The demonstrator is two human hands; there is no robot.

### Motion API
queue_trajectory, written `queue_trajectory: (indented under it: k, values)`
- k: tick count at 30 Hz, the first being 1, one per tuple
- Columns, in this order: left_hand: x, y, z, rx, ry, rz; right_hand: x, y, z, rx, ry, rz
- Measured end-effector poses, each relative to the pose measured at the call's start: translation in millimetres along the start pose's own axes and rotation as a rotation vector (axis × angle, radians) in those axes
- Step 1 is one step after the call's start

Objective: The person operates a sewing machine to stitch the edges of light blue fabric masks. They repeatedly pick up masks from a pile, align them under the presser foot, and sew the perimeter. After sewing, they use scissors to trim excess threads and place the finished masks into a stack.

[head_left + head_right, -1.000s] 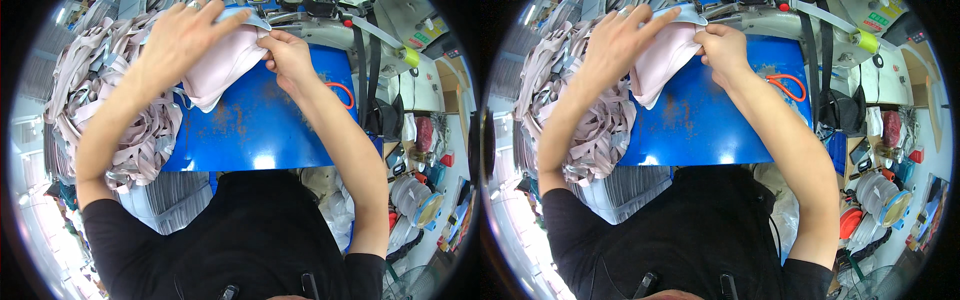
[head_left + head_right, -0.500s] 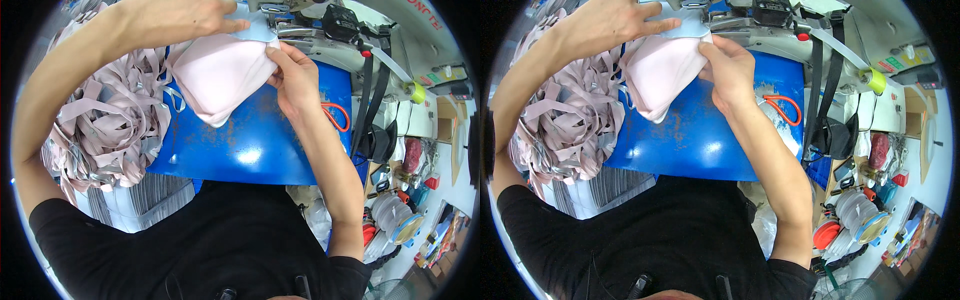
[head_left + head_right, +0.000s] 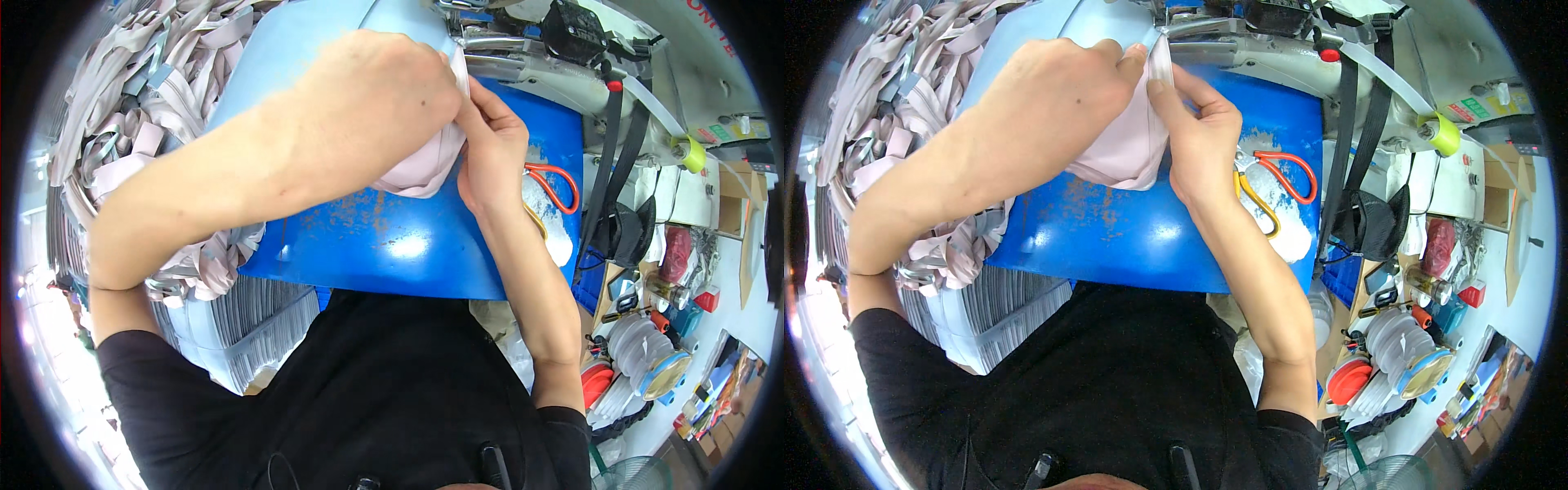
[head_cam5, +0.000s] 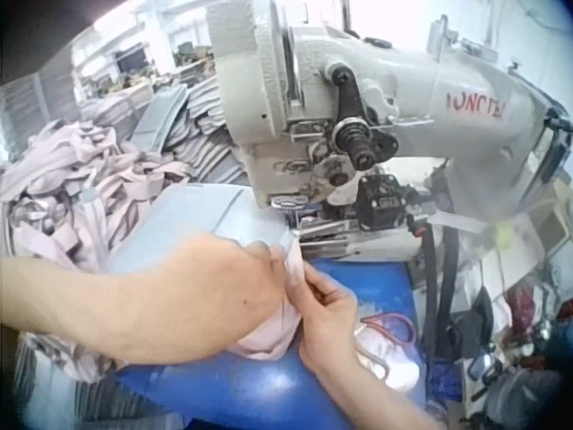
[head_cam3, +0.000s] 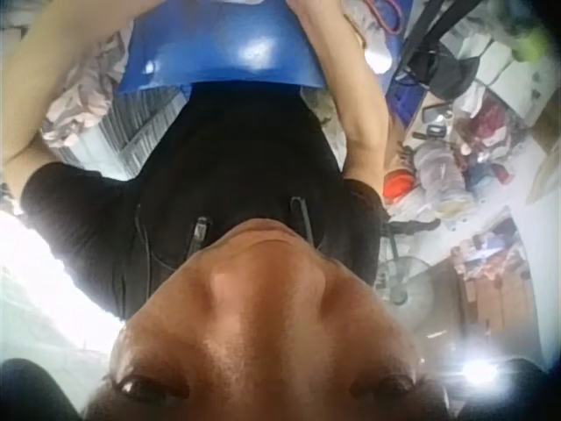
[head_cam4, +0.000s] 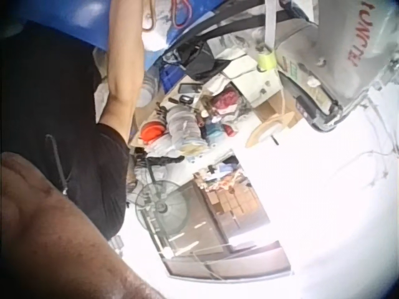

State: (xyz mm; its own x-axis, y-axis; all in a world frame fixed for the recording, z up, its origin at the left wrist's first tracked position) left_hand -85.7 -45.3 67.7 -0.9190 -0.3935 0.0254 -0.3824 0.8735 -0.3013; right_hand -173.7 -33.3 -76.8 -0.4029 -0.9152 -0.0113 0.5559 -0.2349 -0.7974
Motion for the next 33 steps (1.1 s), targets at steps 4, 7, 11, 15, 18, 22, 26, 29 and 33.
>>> queue_trajectory:
  k: [4, 7, 11, 15, 18, 22, 26, 29, 33]
  values:
    - [8.6, 5.9, 4.7, -0.102, 0.0, -0.125, -6.5, -1.5, -6.3, -0.052, 0.005, -0.026]
    - [15.1, 9.4, 12.9, -0.172, 0.006, -0.208, -5.4, -2.3, -2.2, -0.03, 0.007, -0.016]
    - [27.9, -0.8, 26.9, -0.319, -0.008, -0.359, 8.5, 3.9, -3.3, -0.146, -0.027, -0.08]
    - [13.4, -11.4, 25.8, -0.444, 0.212, -0.365, 10.6, -10.2, -7.1, -0.43, -0.08, -0.182]
    - [-20.7, 0.3, 15.0, -0.535, 0.312, -0.389, -11.1, -40.9, -10.1, -0.78, -0.088, -0.339]
    - [-41.5, 31.7, 20.2, -0.448, 0.441, -0.332, -33.9, -45.4, -19.6, -0.755, -0.065, -0.263]
    - [-33.6, 39.4, 27.1, -0.382, 0.513, -0.236, -42.2, -26.0, -24.0, -0.412, -0.012, -0.004]
    - [-24.7, 28.9, 26.6, -0.333, 0.477, -0.213, -34.6, -19.0, -19.6, -0.264, -0.003, 0.071]
    - [-12.0, 9.1, 27.4, -0.271, 0.462, -0.186, -13.4, -11.9, -9.1, -0.151, 0.012, 0.103]
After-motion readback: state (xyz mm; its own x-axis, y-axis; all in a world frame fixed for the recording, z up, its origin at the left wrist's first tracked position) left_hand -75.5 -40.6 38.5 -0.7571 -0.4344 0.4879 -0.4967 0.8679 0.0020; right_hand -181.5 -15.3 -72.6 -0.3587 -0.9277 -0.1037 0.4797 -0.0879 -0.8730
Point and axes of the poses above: each hand's wrist, its own x-axis towards the middle knuckle, its own z-axis out of the palm, y = z × x, the point moved 8 cm from there along x, towards the middle knuckle, and after that the axes turned 5 degrees about -z, right-handed, at the moved point
